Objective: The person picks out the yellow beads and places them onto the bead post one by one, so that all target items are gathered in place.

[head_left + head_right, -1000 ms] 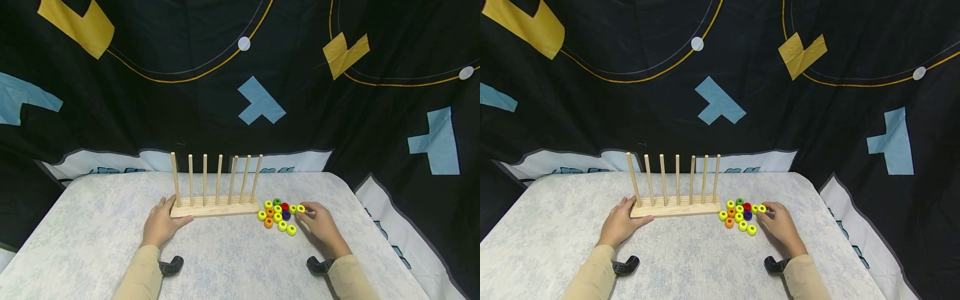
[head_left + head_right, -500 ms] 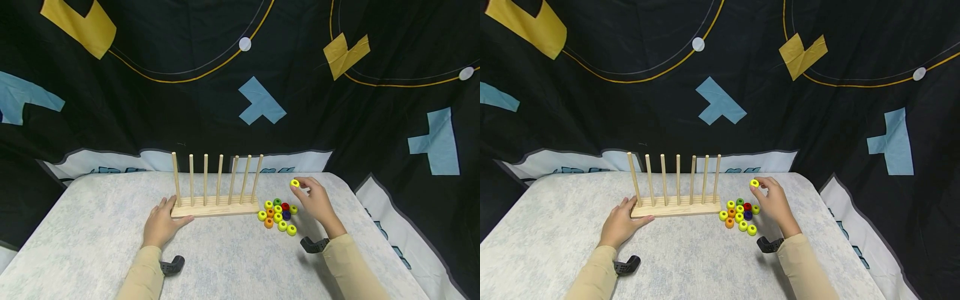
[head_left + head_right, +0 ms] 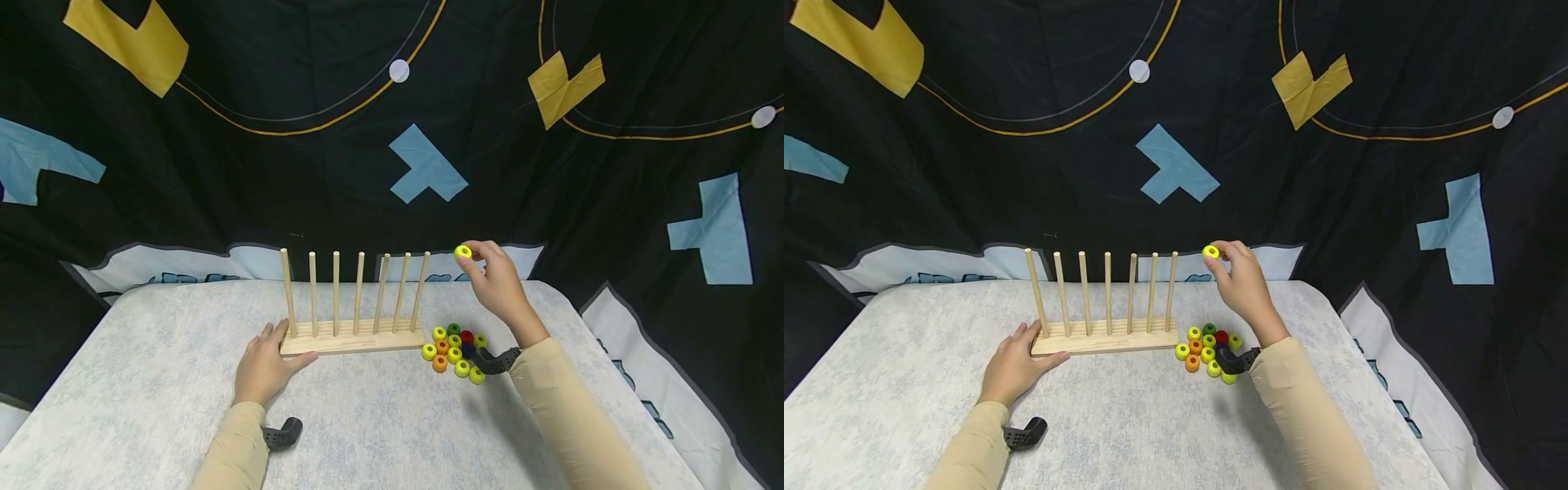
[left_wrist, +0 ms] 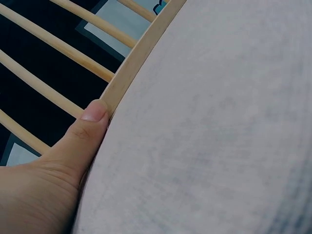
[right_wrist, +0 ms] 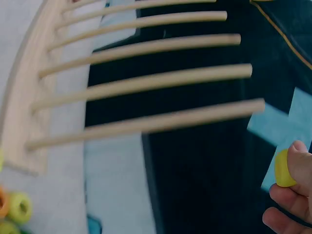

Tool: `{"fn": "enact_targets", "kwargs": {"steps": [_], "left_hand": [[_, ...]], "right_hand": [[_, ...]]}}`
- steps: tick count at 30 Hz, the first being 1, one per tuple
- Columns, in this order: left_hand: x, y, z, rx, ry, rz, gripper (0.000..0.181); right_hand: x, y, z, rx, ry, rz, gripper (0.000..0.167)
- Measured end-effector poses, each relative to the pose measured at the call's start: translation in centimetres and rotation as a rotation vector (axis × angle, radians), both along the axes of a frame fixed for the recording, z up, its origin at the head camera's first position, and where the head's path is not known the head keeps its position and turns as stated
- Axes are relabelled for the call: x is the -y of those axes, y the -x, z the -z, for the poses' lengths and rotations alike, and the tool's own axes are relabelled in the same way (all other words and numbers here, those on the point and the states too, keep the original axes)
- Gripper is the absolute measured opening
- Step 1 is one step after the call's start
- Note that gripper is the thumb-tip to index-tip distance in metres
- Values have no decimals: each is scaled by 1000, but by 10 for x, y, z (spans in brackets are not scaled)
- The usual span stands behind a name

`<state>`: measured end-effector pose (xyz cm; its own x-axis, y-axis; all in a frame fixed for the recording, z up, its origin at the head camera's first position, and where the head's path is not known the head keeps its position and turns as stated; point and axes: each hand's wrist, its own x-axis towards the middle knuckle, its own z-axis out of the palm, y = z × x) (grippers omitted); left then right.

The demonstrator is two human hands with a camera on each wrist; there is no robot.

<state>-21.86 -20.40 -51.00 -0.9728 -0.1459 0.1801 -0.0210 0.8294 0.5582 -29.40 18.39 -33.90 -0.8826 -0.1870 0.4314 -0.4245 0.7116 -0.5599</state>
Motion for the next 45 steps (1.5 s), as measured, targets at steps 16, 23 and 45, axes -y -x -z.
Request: {"fn": "enact_targets", "kwargs": {"steps": [16, 23, 45], "left_hand": [[0, -1, 0, 16, -7, -7, 108], [1, -3, -1, 25, -9, -18, 108], [1, -3, -1, 47, 32, -18, 109]], "right_hand": [[102, 5, -39, -136, -58, -189, 33], [151, -2, -41, -111, -123, -235, 34], [234, -13, -42, -168, -331, -323, 37]]}}
